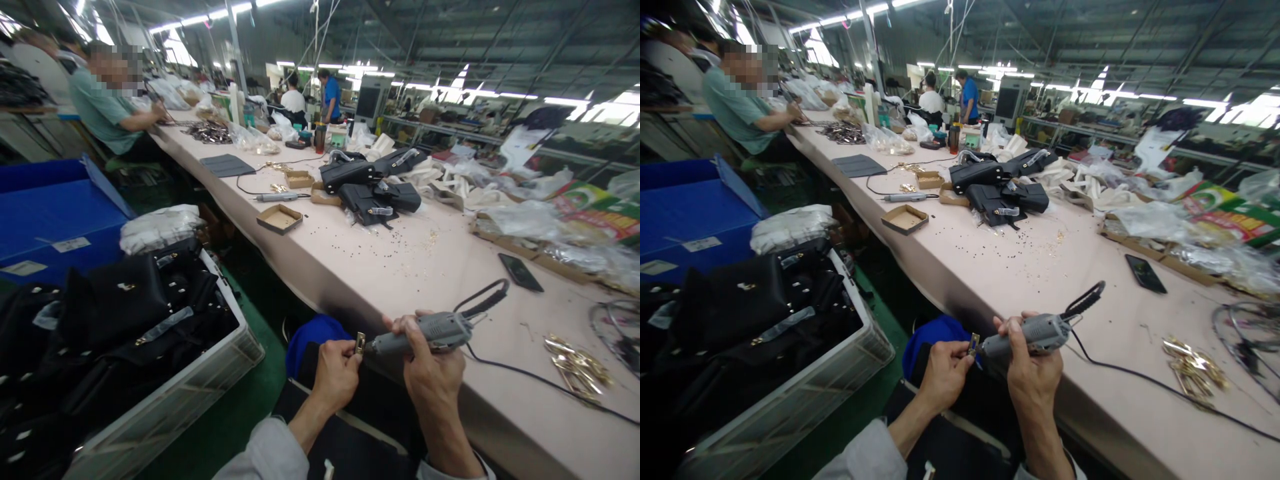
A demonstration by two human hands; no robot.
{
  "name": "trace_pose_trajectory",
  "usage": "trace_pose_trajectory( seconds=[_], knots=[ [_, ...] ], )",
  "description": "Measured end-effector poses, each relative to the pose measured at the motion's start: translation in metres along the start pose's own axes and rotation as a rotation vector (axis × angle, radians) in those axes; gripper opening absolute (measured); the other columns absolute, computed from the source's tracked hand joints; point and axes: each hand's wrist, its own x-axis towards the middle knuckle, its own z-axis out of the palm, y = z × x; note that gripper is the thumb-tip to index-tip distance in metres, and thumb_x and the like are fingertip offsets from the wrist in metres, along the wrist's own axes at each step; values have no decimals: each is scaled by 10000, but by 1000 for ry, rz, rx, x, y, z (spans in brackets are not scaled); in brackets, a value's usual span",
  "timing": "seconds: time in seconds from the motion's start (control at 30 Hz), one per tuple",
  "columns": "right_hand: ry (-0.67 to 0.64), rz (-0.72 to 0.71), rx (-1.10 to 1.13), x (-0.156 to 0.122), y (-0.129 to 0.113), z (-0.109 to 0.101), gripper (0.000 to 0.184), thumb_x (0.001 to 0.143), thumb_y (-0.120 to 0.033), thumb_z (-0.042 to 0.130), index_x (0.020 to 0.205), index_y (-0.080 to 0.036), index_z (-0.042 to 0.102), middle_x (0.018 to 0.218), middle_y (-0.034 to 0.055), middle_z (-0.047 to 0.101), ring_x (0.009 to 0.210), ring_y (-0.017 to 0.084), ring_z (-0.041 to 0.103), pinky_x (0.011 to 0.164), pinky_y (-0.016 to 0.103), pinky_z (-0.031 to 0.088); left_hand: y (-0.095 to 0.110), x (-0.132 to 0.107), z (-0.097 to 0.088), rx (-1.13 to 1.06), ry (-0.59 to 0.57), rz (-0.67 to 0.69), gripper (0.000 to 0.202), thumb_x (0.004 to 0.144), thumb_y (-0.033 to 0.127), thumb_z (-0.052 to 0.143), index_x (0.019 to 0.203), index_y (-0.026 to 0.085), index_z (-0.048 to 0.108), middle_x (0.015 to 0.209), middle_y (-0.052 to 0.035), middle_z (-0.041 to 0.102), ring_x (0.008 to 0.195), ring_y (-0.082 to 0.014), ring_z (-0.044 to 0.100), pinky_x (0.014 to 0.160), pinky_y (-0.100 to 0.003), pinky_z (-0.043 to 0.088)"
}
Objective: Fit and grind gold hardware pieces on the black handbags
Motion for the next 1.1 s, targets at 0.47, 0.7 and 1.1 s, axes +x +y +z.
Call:
trace_pose_trajectory(
  seconds=[0.47,0.7,1.1],
  knots=[
    [-55,-25,-139,-4,-8,4,344,905,-341,795,1121,-201,567,837,16,710,804,210,727,983,541,604,7,-1,-3,-30,-14,-54,230,827,172,590,868,138,814,720,-39,690,656,-175,578,579,-271,344],
    [-245,-43,-279,-1,-18,14,246,898,-323,795,1034,-212,621,825,-1,680,723,179,684,930,478,629,0,-1,0,-110,-45,-27,266,802,151,572,904,127,816,672,-9,642,546,-121,460,523,-262,286],
    [-399,23,-15,-4,-9,31,363,803,-202,882,1050,-215,616,751,-58,624,671,139,634,1002,583,610,-2,0,-4,-177,-6,-49,191,665,78,592,746,102,763,592,43,511,505,-77,347,492,-244,236]
  ],
)
